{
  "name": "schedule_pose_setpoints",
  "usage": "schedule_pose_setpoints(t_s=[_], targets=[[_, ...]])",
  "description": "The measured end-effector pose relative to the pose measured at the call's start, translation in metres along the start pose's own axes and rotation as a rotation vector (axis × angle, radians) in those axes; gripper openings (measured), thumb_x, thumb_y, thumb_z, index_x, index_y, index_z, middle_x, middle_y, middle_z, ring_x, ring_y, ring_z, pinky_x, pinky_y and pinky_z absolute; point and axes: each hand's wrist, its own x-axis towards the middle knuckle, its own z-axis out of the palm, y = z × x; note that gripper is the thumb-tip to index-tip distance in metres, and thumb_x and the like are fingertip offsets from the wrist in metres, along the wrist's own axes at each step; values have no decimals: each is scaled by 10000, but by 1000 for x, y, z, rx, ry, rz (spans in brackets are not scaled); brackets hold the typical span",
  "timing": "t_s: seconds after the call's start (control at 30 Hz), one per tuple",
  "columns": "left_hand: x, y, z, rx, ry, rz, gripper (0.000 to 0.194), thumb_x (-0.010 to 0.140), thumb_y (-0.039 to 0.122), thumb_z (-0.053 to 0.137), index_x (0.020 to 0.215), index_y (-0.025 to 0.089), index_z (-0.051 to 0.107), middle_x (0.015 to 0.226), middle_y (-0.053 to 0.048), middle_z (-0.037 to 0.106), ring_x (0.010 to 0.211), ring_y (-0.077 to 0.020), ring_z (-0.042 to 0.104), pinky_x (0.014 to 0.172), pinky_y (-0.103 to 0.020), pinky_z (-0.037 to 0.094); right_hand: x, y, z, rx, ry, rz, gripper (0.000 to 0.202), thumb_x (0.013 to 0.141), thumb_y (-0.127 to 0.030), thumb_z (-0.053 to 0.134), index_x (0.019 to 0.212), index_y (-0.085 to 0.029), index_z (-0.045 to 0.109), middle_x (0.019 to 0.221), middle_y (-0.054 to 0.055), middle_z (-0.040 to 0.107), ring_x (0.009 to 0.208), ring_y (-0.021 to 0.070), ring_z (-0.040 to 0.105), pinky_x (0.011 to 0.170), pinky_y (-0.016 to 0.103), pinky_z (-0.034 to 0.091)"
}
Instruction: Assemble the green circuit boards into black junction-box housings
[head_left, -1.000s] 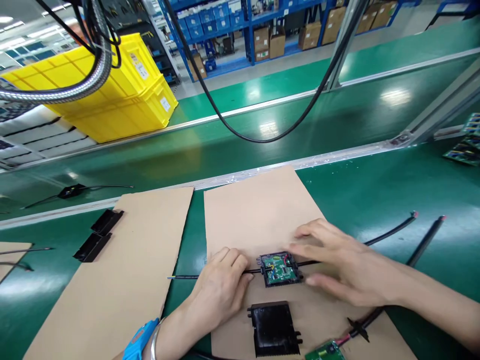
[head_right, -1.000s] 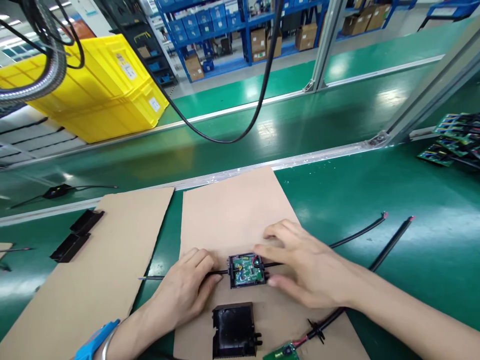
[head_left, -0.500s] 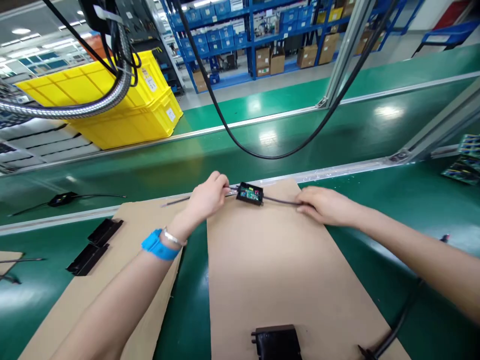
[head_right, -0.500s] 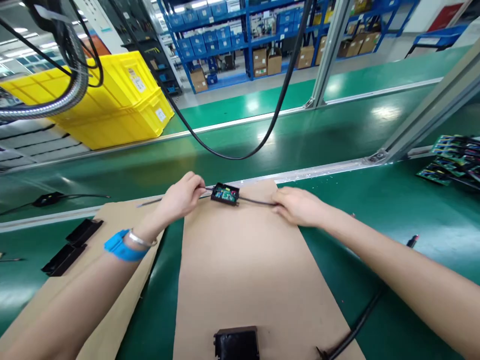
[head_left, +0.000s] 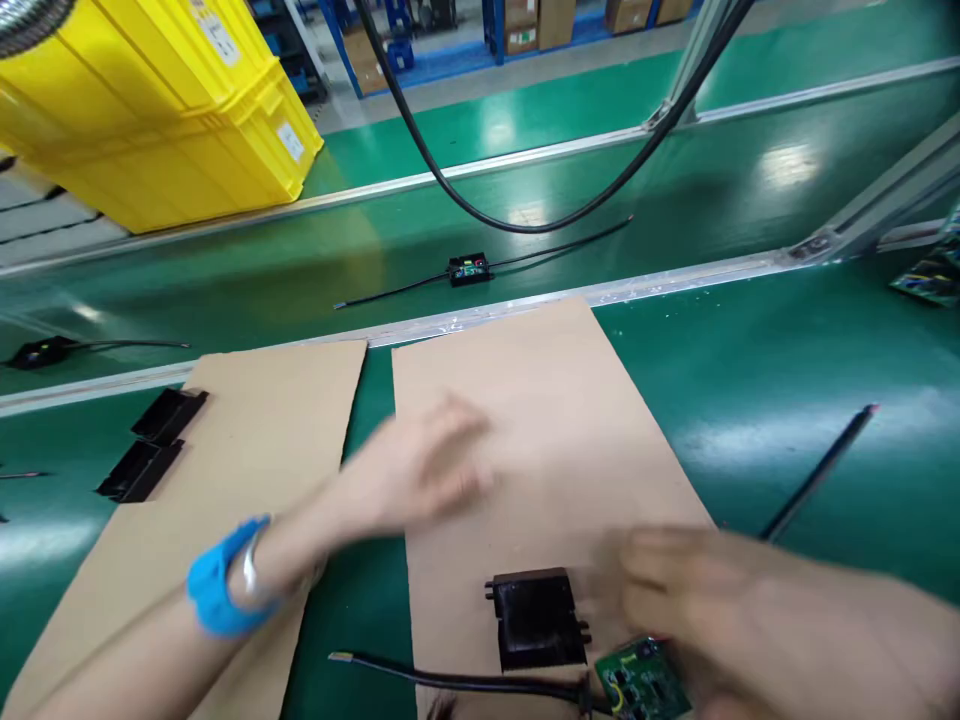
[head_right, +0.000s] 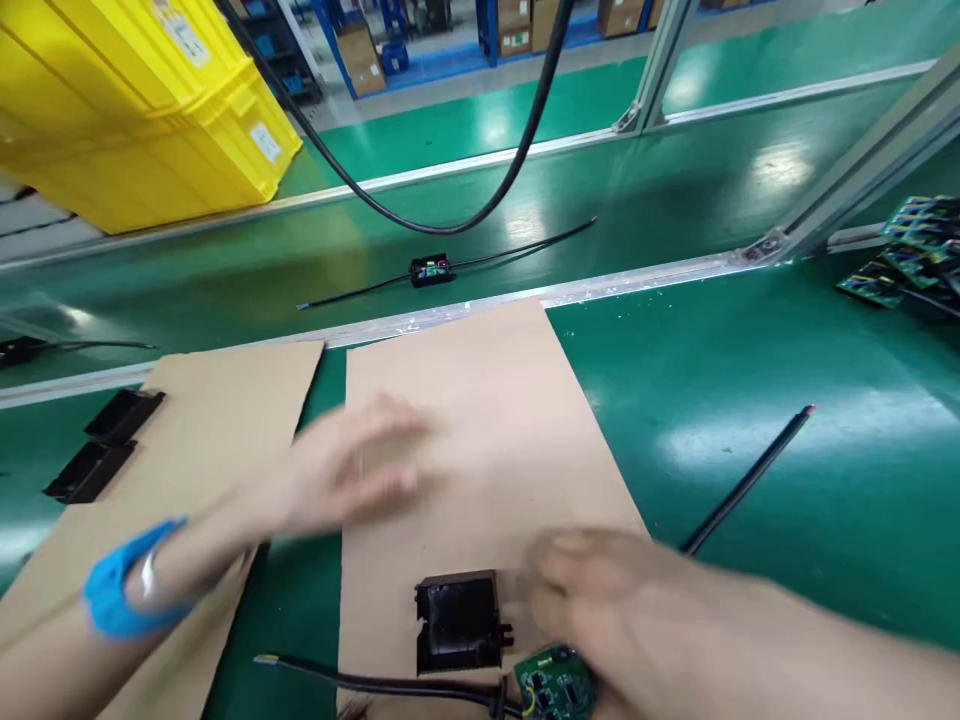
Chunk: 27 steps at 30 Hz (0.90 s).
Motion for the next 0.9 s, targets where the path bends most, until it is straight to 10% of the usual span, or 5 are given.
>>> schedule_pose_setpoints(t_s=[0.1, 0.23, 0.43, 0.63, 0.9], targets=[[-50, 54, 42, -148, -194, 52, 818, 719, 501, 764, 1404, 219, 419, 1364, -113, 501, 1198, -302, 500, 1029, -444, 444, -26, -24, 31, 131, -108, 46, 352, 687, -83, 654, 996, -241, 594, 989, 10, 647, 915, 198, 607, 854, 340, 486], [-53, 75, 74, -167, -133, 74, 641, 809, 284, 681, 1386, 168, 427, 1317, -126, 536, 1180, -283, 496, 1057, -442, 419, -25, -16, 27, 192, -120, 106, 369, 692, -5, 554, 988, -225, 542, 1026, 19, 605, 989, 212, 555, 892, 369, 440], [-33, 87, 56, -330, 127, 85, 558, 835, 491, 676, 1280, 195, 518, 1202, -102, 596, 1061, -253, 568, 955, -390, 477, -6, -8, 10, 195, 170, -10, 130, 885, -80, 491, 899, -209, 489, 871, 14, 570, 818, 161, 527, 733, 296, 425], [-26, 100, 63, -204, 168, -81, 163, 917, 201, 459, 885, 178, 617, 829, -45, 681, 702, -187, 625, 647, -289, 478, 17, -2, 6, 338, 438, 58, 86, 903, -133, 513, 933, -210, 489, 842, 0, 587, 718, 116, 534, 648, 236, 432], [-4, 93, 61, -170, 126, -160, 68, 794, 167, 542, 790, 179, 609, 802, -48, 709, 673, -202, 644, 596, -284, 437, 50, -52, 14, -551, 341, 157, 208, 770, -40, 475, 921, -152, 563, 758, 81, 587, 679, 225, 536, 533, 325, 385]])
